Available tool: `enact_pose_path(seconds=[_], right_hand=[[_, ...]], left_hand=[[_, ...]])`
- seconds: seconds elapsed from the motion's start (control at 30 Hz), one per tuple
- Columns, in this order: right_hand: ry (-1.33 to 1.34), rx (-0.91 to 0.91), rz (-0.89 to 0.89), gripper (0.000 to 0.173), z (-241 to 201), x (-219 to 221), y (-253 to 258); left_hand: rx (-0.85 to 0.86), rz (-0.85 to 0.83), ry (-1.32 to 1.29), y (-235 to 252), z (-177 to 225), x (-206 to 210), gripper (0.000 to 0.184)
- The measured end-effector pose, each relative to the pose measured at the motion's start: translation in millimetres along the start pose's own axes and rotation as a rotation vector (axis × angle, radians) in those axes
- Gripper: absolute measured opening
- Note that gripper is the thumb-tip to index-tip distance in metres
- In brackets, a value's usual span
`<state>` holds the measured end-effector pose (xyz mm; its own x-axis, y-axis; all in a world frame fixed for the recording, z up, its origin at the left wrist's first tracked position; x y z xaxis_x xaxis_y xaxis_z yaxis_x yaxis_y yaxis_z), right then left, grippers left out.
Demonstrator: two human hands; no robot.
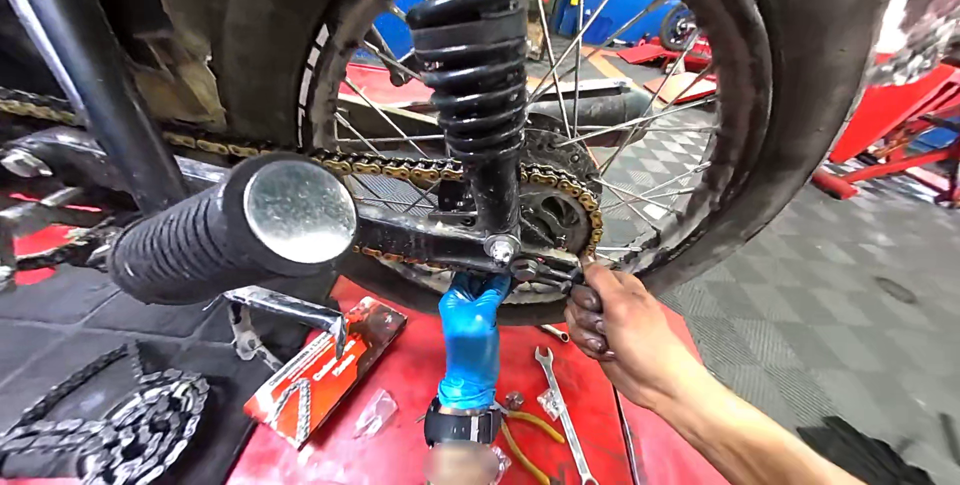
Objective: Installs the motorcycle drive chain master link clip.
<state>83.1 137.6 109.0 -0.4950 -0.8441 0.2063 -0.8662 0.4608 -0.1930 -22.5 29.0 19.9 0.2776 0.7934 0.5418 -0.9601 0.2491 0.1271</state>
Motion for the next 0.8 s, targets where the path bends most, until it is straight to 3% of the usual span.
enact_pose_path(seconds=[0.07, 0.1, 0.23, 0.33, 0.4, 0.43, 0.53, 0.6, 0.63, 0.7, 0.8], right_hand=[[0.062, 0.126, -0.021, 0.051, -3, 0, -3], [-0.062, 0.026, -0.041, 0.052, -5, -5, -2], [-0.821, -0.807, -0.021, 0.031, -15, -22, -5], [-0.959, -1.05, -0.02, 0.031, -13, -21, -4], [-0.87, -0.971, 0.027, 0.033, -10, -18, -3], [-0.773, -0.83, 0.056, 0.035, -7, -17, -4], [-0.199, -0.14, 0.041, 0.048, -2, -3, -3], [0.021, 0.129, 0.028, 0.051, -3, -1, -3], [-0.048, 0.08, -0.005, 0.053, -4, -5, -2], [-0.419, -0.318, -0.028, 0.053, -9, -19, -1], [-0.77, -0.769, -0.047, 0.033, -6, -23, -3]], left_hand=[[0.001, -0.013, 0.02, -1, 0, -1, 0.025], [0.002, -0.024, 0.028, -2, 0, -2, 0.026], [-0.007, -0.052, 0.044, -4, 3, -2, 0.029], [-0.027, -0.03, -0.029, 1, 1, -2, 0.03], [-0.036, -0.024, -0.024, 2, 0, 0, 0.029], [-0.031, -0.032, -0.018, 1, 0, 0, 0.029], [-0.009, -0.049, -0.017, 3, 1, -1, 0.028], [-0.006, -0.048, -0.024, 2, 1, -1, 0.029], [-0.01, -0.045, -0.038, 3, 0, 0, 0.03], [-0.012, -0.044, -0.056, 3, 1, 1, 0.031], [-0.013, -0.024, -0.057, 5, 1, 1, 0.031]])
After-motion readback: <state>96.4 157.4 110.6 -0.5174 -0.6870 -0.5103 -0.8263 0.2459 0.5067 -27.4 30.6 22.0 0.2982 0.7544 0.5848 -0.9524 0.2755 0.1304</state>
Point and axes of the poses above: each hand's wrist, its own y-axis towards the middle knuckle, its own x-axis out of the palm, z = x × y, the point moved 5 cm from there along y, towards the middle knuckle, and after that the axes turned 4 degrees about y, right-handed, at the moved point
